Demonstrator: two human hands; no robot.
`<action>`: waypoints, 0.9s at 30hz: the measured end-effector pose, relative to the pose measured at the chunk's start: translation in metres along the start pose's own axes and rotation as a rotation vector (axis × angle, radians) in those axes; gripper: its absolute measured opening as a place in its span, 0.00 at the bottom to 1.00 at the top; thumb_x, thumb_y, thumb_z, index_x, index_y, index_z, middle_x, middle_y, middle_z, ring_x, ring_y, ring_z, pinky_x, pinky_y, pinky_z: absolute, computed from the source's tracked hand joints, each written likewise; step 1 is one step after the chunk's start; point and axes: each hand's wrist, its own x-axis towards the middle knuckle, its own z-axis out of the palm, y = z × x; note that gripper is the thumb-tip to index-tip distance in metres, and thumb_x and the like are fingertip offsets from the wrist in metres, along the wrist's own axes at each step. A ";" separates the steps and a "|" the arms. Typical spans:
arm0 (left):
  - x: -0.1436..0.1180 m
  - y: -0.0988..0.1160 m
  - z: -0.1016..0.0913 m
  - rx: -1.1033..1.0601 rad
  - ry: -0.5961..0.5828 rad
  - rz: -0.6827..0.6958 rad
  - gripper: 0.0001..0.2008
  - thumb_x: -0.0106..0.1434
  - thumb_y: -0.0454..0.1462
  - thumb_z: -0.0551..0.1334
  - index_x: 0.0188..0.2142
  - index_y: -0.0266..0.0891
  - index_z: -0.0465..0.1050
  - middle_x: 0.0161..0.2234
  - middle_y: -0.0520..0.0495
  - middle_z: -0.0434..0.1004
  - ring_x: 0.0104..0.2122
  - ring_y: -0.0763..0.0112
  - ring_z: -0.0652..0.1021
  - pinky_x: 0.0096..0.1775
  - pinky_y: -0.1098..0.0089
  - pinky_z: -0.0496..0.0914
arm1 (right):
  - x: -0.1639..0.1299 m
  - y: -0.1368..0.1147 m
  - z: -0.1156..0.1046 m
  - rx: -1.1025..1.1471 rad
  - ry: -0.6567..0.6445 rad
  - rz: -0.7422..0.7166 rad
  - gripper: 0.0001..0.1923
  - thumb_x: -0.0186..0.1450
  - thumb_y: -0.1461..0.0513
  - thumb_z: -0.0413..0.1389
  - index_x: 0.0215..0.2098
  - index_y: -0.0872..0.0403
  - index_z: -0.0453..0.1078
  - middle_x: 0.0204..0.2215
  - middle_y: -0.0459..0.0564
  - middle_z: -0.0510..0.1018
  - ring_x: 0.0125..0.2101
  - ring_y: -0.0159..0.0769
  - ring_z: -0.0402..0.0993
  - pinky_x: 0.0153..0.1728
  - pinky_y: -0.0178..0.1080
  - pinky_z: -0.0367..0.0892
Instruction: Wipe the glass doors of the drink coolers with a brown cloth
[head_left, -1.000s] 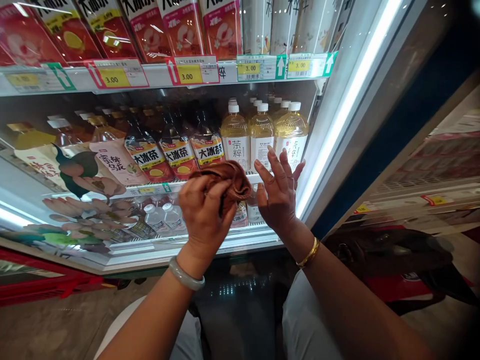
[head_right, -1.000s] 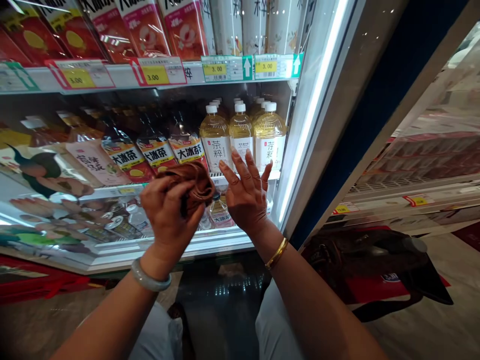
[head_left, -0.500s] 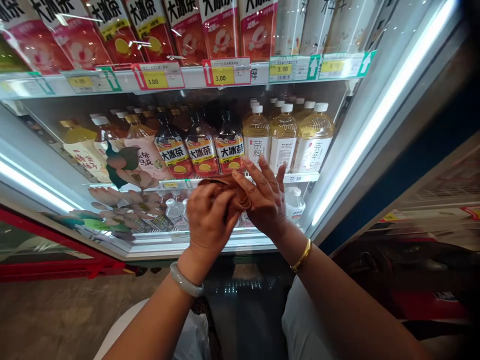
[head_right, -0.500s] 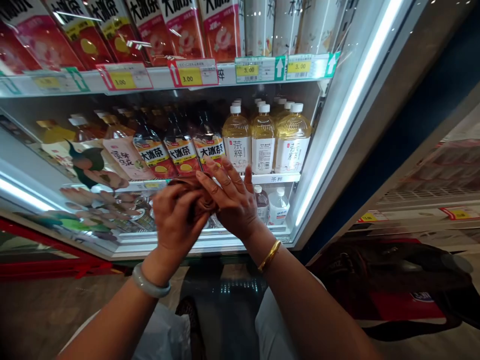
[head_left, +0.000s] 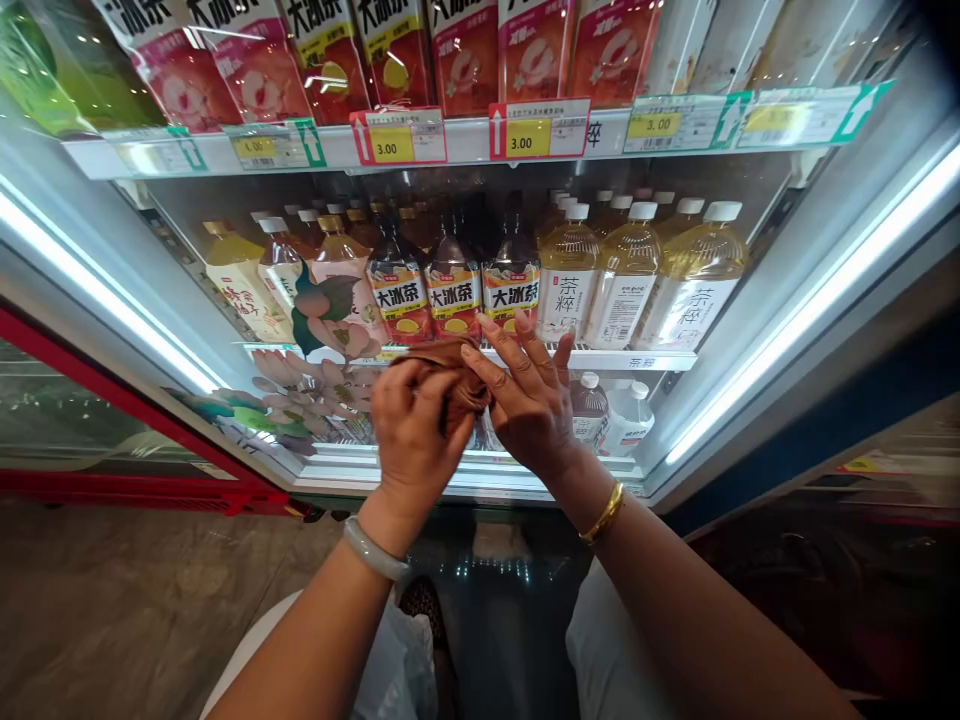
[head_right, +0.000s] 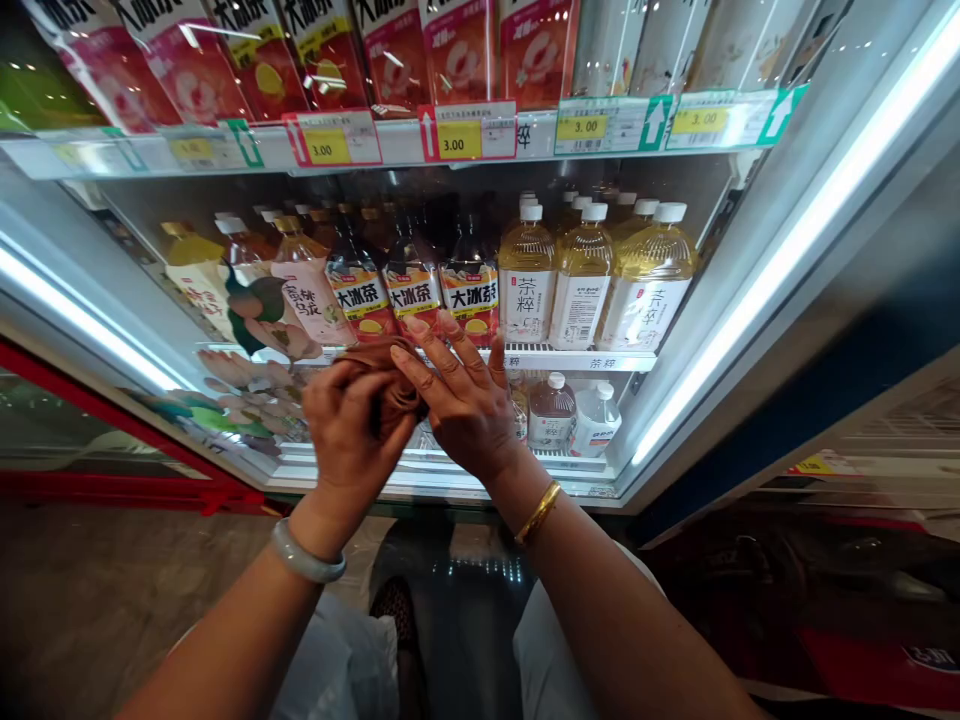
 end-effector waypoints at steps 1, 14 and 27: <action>-0.003 0.001 0.001 -0.008 -0.032 0.042 0.20 0.63 0.40 0.69 0.53 0.43 0.73 0.53 0.38 0.71 0.56 0.49 0.73 0.57 0.47 0.70 | 0.000 -0.003 0.001 0.017 -0.006 -0.004 0.29 0.71 0.68 0.52 0.68 0.44 0.65 0.70 0.44 0.67 0.76 0.36 0.46 0.77 0.54 0.29; 0.002 -0.027 -0.005 -0.051 0.191 -0.244 0.24 0.58 0.36 0.69 0.54 0.42 0.71 0.53 0.39 0.70 0.58 0.50 0.72 0.61 0.49 0.65 | -0.003 -0.006 0.005 0.011 -0.025 -0.028 0.30 0.68 0.71 0.51 0.66 0.43 0.67 0.69 0.42 0.69 0.75 0.33 0.48 0.77 0.53 0.29; 0.010 -0.020 -0.004 -0.009 0.181 -0.226 0.22 0.58 0.38 0.68 0.53 0.43 0.72 0.53 0.39 0.70 0.57 0.51 0.72 0.60 0.52 0.65 | -0.006 0.003 -0.004 0.020 -0.037 0.003 0.32 0.67 0.71 0.51 0.67 0.42 0.66 0.70 0.42 0.68 0.75 0.35 0.48 0.77 0.55 0.35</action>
